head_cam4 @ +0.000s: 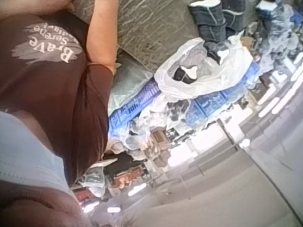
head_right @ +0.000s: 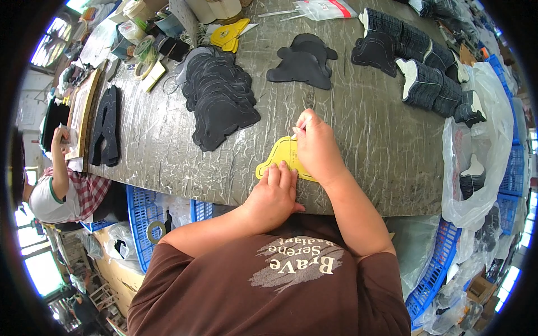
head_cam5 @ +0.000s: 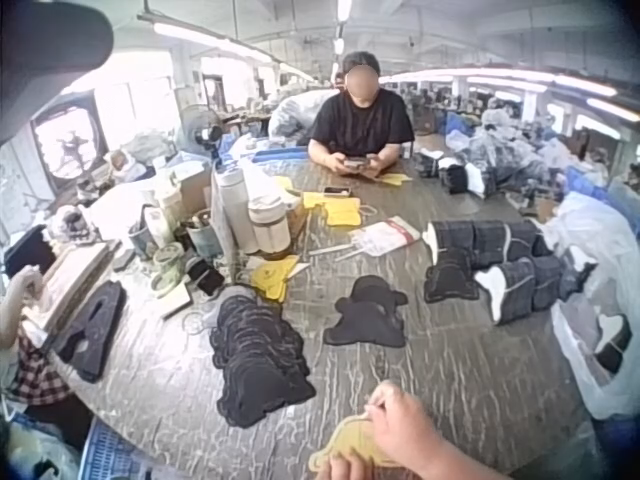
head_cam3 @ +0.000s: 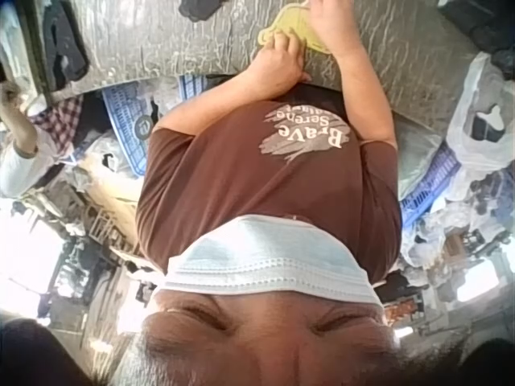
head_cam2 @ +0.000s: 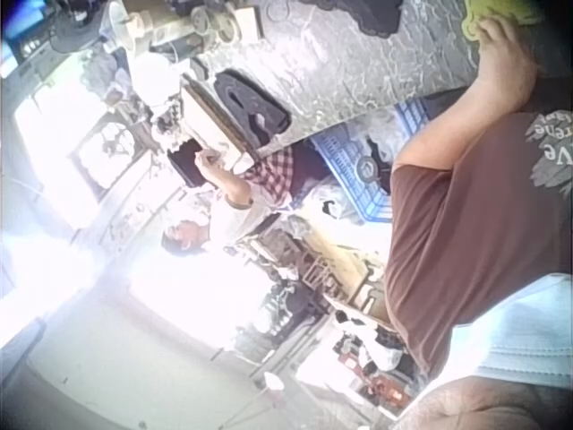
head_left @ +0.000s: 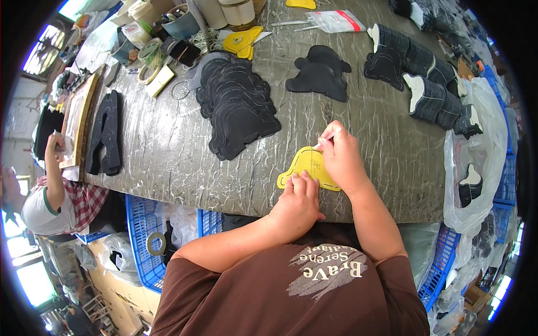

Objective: Tracing patterns on yellow shoe parts using a stencil and then sorting/stacking black shoe upper components.

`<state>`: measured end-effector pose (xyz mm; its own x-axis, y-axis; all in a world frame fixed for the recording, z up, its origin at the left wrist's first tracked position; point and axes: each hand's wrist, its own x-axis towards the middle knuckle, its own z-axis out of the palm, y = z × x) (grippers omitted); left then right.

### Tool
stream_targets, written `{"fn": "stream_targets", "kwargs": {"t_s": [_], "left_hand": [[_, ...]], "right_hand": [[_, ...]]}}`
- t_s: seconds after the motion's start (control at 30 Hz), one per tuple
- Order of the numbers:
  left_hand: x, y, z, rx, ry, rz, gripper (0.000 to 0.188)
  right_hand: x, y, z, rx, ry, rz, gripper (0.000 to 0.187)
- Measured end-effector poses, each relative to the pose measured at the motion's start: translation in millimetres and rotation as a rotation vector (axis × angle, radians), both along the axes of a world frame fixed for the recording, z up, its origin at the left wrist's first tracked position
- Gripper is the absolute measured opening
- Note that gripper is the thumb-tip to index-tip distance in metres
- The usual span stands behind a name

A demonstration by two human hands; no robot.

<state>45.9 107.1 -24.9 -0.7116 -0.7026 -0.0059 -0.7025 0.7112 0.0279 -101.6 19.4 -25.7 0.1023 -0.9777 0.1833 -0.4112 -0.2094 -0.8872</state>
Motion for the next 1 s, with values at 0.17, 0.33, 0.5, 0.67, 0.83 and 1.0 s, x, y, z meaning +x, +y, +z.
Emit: {"fn": "stream_targets", "kwargs": {"t_s": [0.17, 0.33, 0.5, 0.67, 0.83, 1.0], "left_hand": [[-0.8, 0.4, 3.0, 0.005, -0.012, 0.004, 0.078], [-0.6, 0.5, 2.6, 0.005, -0.027, 0.004, 0.078], [-1.3, 0.4, 3.1, 0.003, -0.021, 0.0, 0.077], [-0.4, 0.3, 1.7, 0.0, -0.013, 0.002, 0.077], [-0.9, 0.5, 0.8, 0.012, -0.01, 0.001, 0.076], [-0.9, 0.3, 2.4, 0.01, -0.025, 0.008, 0.077]], "right_hand": [[-2.1, 2.2, 0.8, -0.017, 0.049, -0.007, 0.012], [-5.1, 3.0, -3.0, -0.026, 0.005, 0.024, 0.013], [-6.3, 5.4, -4.0, -0.066, 0.008, 0.025, 0.014], [-6.3, 4.3, -0.9, -0.103, 0.136, 0.032, 0.01], [-10.9, 6.5, -7.1, -0.089, 0.043, 0.008, 0.009], [-15.8, 9.7, -10.2, -0.121, 0.021, -0.002, 0.012]]}}
